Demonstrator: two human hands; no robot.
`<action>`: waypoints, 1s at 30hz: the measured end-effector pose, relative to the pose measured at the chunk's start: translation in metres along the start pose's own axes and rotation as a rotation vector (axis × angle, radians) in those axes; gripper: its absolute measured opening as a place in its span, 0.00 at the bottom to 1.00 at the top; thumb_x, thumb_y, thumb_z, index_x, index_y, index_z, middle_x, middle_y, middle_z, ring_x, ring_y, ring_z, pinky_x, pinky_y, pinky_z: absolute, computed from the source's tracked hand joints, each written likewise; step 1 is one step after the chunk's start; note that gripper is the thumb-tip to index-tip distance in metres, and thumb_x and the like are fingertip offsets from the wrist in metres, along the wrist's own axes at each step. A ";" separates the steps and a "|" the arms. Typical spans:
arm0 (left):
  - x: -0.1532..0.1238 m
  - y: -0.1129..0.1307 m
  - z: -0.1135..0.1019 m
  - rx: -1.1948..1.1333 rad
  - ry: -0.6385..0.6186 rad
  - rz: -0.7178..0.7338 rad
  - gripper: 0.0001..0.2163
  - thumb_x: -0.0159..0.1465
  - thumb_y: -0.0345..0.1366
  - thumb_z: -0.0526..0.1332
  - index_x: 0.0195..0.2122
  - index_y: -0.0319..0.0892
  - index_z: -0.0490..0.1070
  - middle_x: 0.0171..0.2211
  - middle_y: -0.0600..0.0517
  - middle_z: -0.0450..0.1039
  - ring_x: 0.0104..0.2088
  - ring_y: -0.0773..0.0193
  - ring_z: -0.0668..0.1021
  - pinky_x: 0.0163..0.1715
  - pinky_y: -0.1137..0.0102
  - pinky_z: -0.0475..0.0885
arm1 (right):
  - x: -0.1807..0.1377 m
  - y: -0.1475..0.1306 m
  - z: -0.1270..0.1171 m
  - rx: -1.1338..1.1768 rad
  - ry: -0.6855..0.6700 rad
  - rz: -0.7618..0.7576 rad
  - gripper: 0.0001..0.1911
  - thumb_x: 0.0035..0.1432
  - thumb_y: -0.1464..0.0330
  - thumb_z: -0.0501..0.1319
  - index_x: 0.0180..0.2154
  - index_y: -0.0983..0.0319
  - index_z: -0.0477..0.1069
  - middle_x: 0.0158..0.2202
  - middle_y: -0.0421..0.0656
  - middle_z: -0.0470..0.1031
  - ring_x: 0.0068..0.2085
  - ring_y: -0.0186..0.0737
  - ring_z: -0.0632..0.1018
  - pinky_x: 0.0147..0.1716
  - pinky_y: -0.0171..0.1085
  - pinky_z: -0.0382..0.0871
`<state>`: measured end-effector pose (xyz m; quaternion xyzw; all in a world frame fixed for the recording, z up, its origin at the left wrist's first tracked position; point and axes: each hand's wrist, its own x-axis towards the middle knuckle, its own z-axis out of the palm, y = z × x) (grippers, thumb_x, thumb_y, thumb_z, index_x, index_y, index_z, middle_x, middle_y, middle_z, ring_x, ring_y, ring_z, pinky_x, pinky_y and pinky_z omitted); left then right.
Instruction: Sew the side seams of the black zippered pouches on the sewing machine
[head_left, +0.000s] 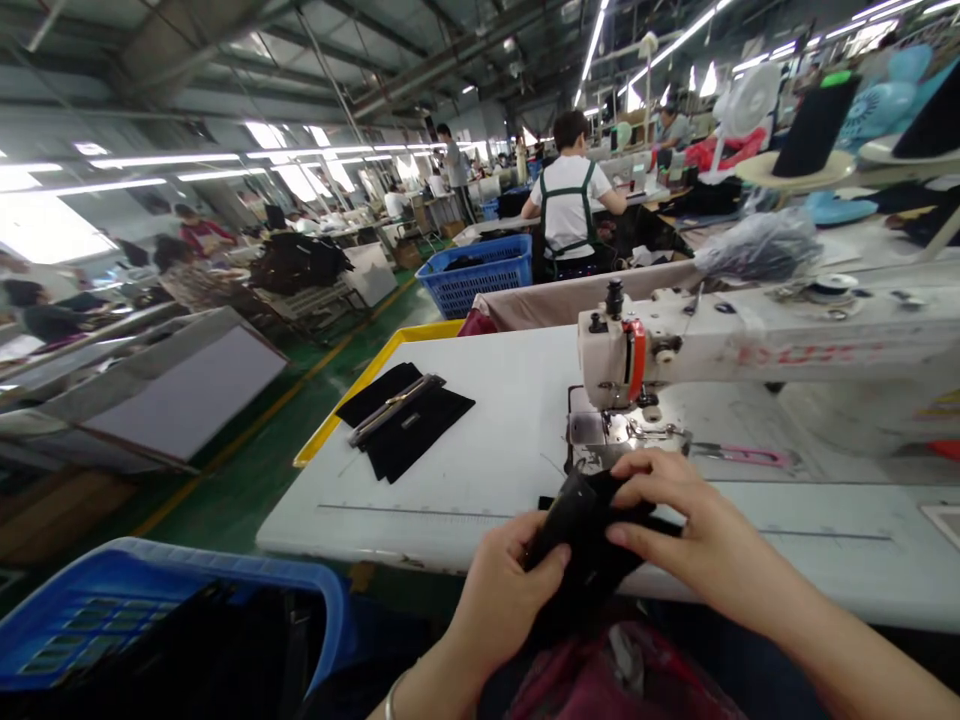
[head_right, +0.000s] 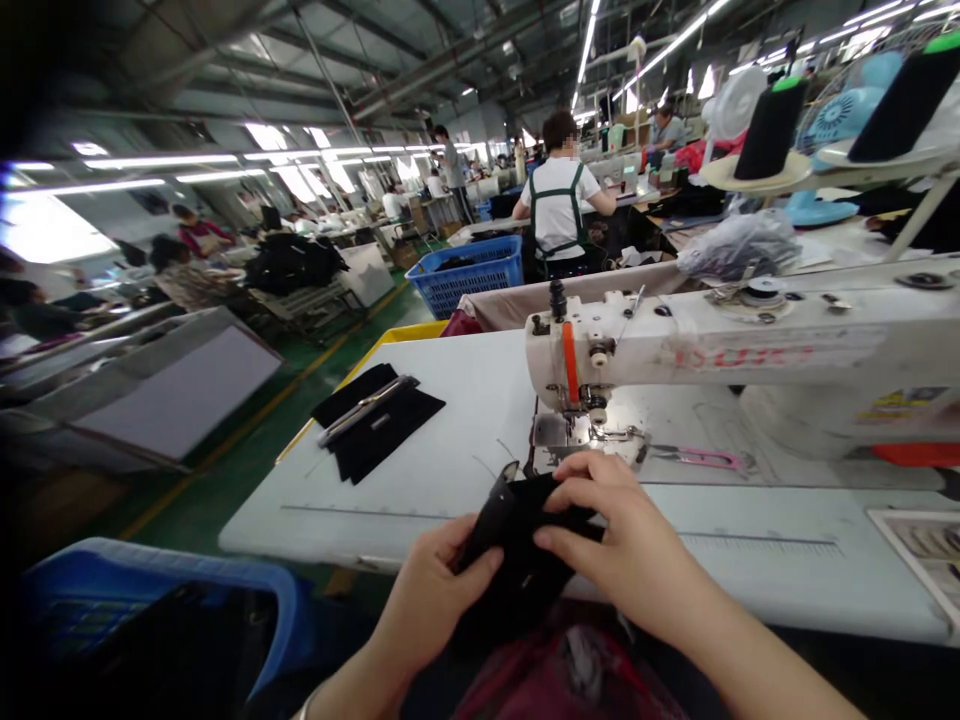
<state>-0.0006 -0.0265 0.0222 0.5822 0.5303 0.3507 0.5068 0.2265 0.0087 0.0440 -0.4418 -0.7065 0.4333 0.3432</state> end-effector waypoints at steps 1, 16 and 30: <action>-0.001 0.002 -0.001 -0.136 -0.061 -0.042 0.13 0.63 0.37 0.66 0.47 0.40 0.78 0.40 0.48 0.81 0.42 0.55 0.81 0.43 0.66 0.74 | -0.002 -0.001 -0.006 -0.052 0.023 -0.006 0.08 0.57 0.59 0.68 0.33 0.57 0.78 0.57 0.44 0.71 0.60 0.51 0.69 0.62 0.50 0.57; 0.005 0.016 0.010 -0.640 0.060 -0.112 0.16 0.49 0.35 0.79 0.37 0.39 0.80 0.35 0.50 0.79 0.35 0.64 0.78 0.41 0.71 0.73 | -0.020 -0.015 -0.007 -0.058 -0.066 0.101 0.13 0.61 0.59 0.65 0.27 0.58 0.73 0.35 0.38 0.76 0.37 0.38 0.76 0.37 0.36 0.66; 0.004 0.019 0.013 -0.721 0.051 -0.195 0.16 0.47 0.32 0.79 0.35 0.39 0.78 0.33 0.52 0.77 0.34 0.66 0.77 0.40 0.72 0.72 | -0.022 -0.016 -0.008 0.027 -0.110 0.098 0.13 0.62 0.61 0.64 0.26 0.59 0.71 0.34 0.39 0.76 0.36 0.38 0.76 0.35 0.35 0.67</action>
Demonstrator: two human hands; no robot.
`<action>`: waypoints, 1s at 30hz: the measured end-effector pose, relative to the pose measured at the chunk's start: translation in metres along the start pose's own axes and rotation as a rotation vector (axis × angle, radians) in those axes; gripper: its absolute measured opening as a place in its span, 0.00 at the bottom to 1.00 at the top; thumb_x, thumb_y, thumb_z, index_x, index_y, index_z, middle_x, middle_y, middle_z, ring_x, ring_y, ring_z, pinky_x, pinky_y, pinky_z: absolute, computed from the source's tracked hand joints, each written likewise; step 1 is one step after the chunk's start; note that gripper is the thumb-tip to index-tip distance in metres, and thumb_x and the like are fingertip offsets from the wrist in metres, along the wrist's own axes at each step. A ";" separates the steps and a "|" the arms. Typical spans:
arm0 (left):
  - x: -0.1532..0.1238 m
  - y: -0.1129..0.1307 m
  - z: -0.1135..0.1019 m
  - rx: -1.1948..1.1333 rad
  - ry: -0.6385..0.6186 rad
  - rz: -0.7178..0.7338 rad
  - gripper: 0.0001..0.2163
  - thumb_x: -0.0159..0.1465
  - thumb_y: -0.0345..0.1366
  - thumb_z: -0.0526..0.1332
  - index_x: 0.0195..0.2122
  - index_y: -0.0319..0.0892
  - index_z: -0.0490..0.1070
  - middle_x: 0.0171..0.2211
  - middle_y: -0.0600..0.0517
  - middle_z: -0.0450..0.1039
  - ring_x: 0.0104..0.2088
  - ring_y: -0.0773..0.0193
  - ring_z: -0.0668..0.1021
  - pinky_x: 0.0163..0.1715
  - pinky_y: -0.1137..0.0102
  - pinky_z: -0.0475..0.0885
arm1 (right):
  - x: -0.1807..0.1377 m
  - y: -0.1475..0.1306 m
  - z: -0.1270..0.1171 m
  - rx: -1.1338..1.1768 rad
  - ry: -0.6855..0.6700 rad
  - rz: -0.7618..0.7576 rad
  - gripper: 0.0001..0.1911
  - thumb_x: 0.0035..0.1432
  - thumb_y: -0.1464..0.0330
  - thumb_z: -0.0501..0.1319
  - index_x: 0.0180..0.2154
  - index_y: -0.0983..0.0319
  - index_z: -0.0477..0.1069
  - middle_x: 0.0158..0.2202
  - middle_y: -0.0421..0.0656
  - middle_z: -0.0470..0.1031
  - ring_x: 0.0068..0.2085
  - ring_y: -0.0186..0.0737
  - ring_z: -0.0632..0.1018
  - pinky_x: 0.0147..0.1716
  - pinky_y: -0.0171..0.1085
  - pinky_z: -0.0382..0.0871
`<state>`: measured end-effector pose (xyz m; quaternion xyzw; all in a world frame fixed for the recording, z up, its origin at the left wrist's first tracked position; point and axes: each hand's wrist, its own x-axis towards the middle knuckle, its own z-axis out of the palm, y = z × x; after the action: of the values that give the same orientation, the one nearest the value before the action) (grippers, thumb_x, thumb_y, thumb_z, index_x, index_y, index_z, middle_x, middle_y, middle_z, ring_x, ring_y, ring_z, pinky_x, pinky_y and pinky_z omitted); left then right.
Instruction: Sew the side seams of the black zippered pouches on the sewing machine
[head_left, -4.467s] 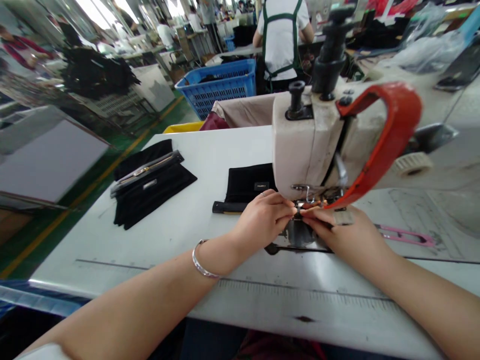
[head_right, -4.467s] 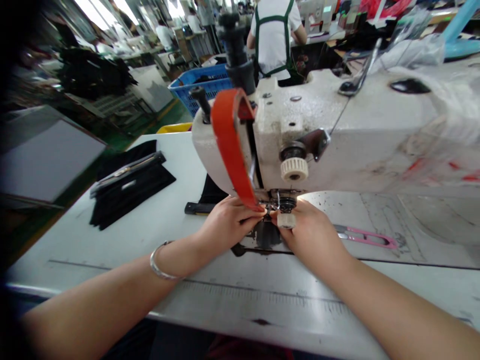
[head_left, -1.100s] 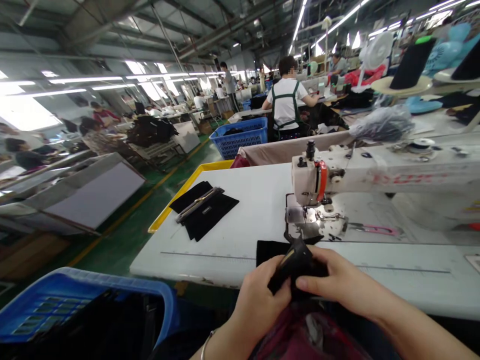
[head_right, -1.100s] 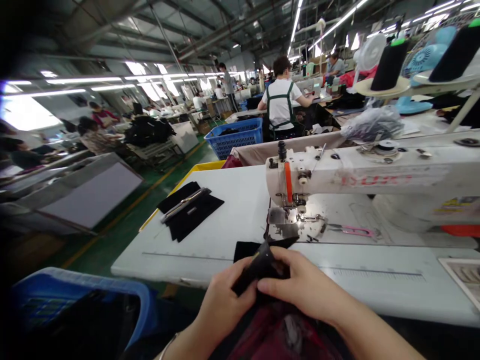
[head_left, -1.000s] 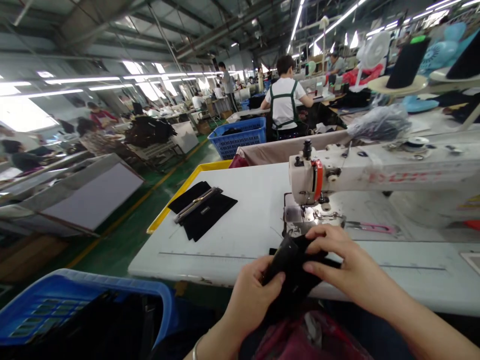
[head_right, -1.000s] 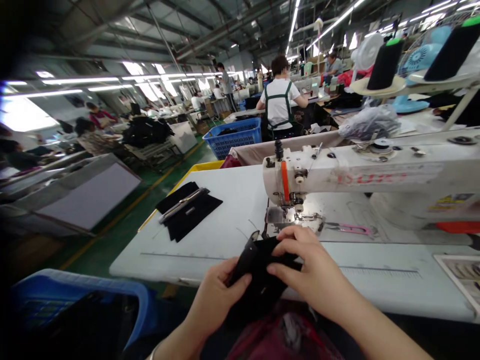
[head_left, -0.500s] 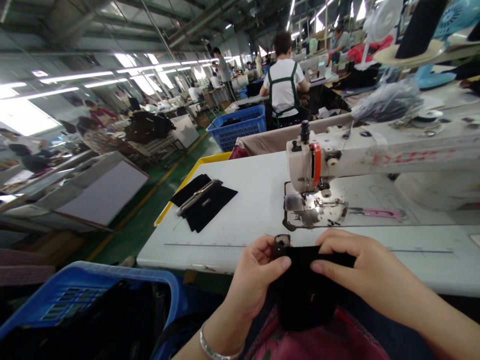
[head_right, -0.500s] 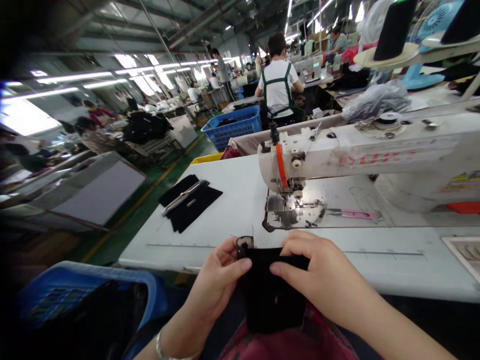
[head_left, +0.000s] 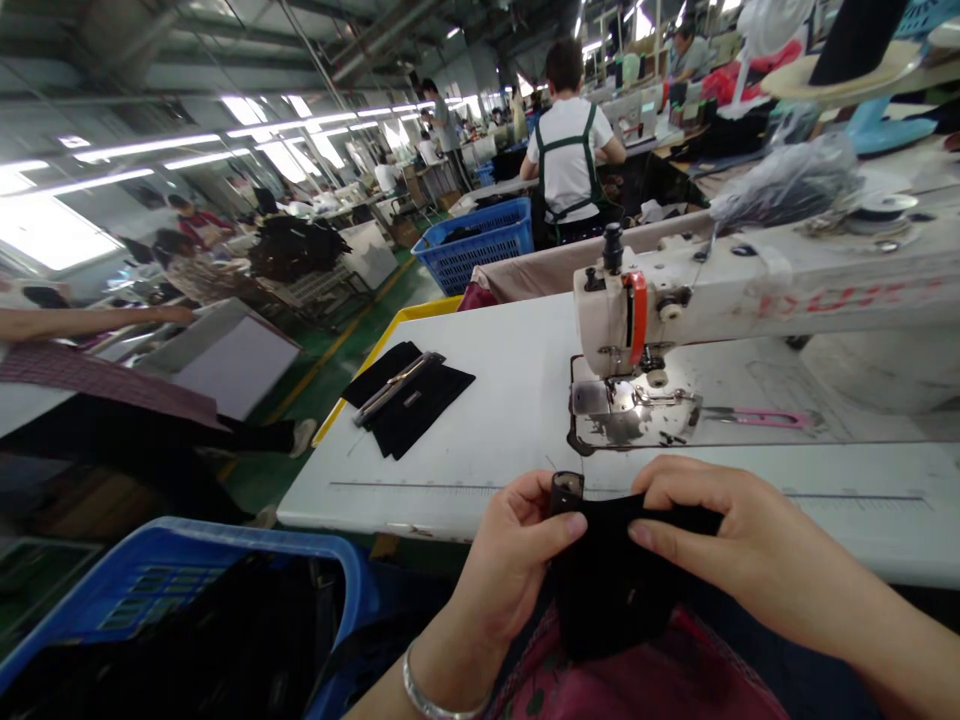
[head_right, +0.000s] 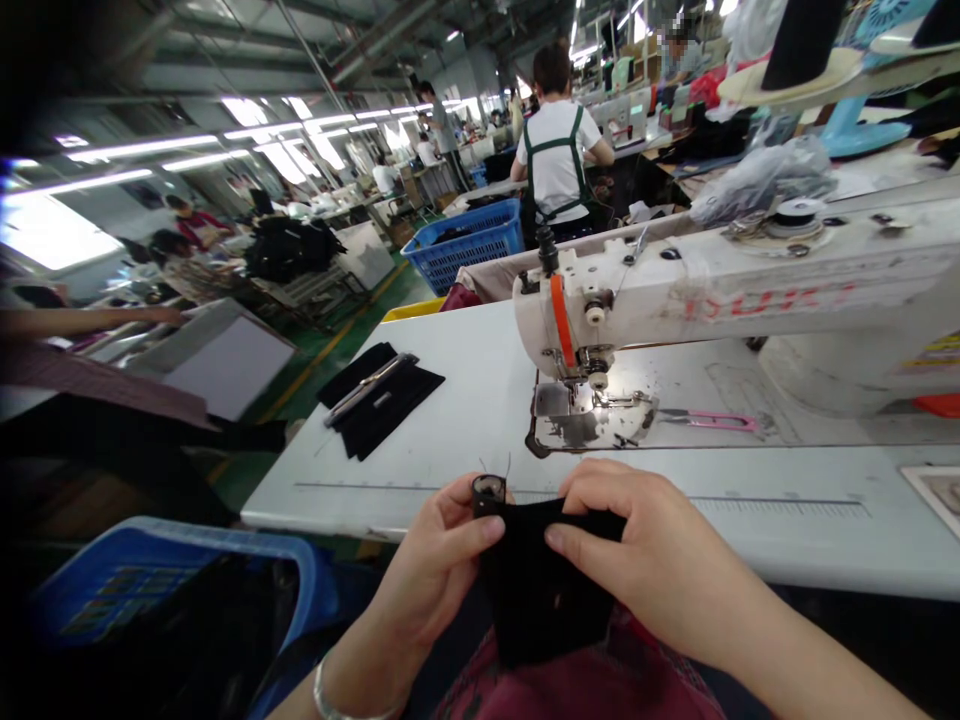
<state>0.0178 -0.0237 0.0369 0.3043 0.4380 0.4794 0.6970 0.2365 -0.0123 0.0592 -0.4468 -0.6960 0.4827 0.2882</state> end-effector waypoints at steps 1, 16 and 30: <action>0.000 0.000 0.000 0.002 0.004 -0.002 0.16 0.47 0.32 0.79 0.34 0.39 0.78 0.33 0.52 0.77 0.34 0.66 0.76 0.40 0.72 0.72 | 0.000 0.000 0.000 0.000 -0.002 0.002 0.13 0.62 0.61 0.63 0.26 0.59 0.71 0.33 0.39 0.75 0.35 0.38 0.76 0.35 0.35 0.67; 0.000 0.000 0.001 0.002 0.021 0.000 0.14 0.46 0.33 0.79 0.29 0.38 0.75 0.26 0.55 0.72 0.28 0.70 0.72 0.31 0.75 0.68 | 0.002 0.003 0.002 0.003 -0.028 0.009 0.12 0.62 0.61 0.63 0.28 0.59 0.73 0.33 0.40 0.76 0.34 0.38 0.76 0.33 0.36 0.69; 0.001 0.009 -0.008 0.090 0.124 0.046 0.15 0.45 0.36 0.80 0.31 0.39 0.79 0.29 0.53 0.76 0.30 0.69 0.75 0.34 0.76 0.71 | -0.010 0.023 -0.008 0.086 0.241 0.150 0.17 0.55 0.53 0.69 0.30 0.59 0.73 0.39 0.43 0.80 0.38 0.41 0.79 0.32 0.35 0.73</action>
<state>0.0073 -0.0192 0.0411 0.3150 0.4946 0.4928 0.6429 0.2556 -0.0151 0.0408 -0.5394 -0.5997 0.4753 0.3514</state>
